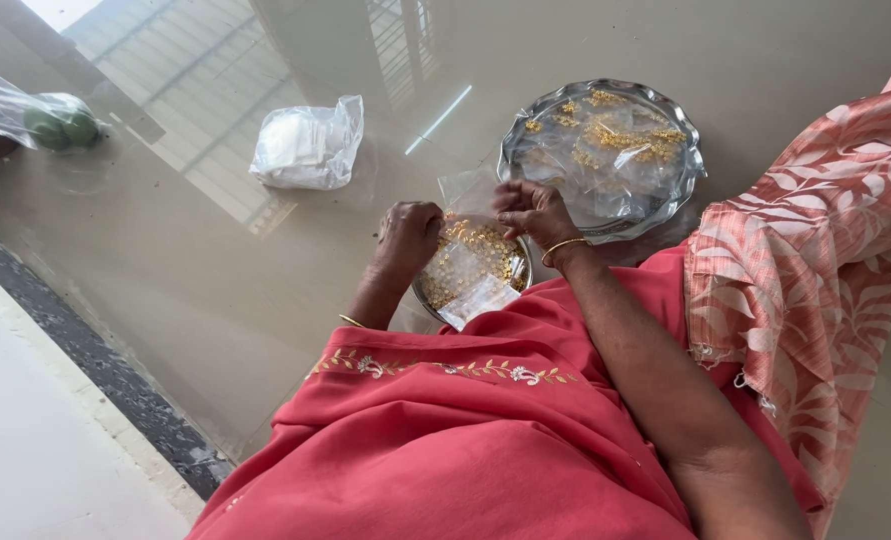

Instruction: The person manually packages small gold-colored beads into plastic bags from a metal bowl.

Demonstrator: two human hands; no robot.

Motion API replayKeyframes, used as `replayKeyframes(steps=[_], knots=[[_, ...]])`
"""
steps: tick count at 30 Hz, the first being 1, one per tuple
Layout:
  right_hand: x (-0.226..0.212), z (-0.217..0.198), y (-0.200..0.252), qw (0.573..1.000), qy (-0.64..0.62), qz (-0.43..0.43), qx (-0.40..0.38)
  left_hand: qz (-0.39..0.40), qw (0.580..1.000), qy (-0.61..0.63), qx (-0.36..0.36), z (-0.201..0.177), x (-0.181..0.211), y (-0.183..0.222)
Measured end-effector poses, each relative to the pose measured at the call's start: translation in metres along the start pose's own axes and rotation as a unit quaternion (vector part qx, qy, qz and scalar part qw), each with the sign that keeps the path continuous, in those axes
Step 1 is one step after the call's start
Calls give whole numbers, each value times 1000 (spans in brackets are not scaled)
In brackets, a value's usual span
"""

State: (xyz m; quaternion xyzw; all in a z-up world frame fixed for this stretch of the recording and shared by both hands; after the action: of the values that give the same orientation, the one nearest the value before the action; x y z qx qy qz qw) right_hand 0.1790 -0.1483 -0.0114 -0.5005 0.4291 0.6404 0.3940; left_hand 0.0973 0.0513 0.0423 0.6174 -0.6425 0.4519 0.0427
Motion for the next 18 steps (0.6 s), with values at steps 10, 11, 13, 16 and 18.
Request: replayKeyframes(steps=[10, 11, 13, 16, 18], knots=[[-63, 23, 39, 810, 400, -426, 58, 93, 989, -86, -82, 22, 25, 7], [-55, 23, 35, 804, 416, -422, 51, 87, 990, -75, -85, 23, 24, 8], [-46, 21, 28, 798, 432, -417, 43, 79, 991, -66, -89, 20, 19, 10], [-40, 4, 18, 870, 369, -317, 79, 66, 995, -66, -24, 4, -1, 17], [-57, -8, 25, 890, 291, -328, 122, 6, 990, -137, -15, 7, -40, 25]])
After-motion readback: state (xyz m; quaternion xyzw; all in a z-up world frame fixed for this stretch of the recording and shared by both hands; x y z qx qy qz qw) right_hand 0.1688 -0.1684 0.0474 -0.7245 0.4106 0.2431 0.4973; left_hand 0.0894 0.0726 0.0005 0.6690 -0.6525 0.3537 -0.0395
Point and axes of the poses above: each hand's wrist, its own y-axis away from the middle knuckle, its own z-axis out of the palm, x = y × z, the point moved 9 cm from there along -y, towards the middle knuckle, and after that the axes turned 11 degrees about x, right-handed, at the moved point
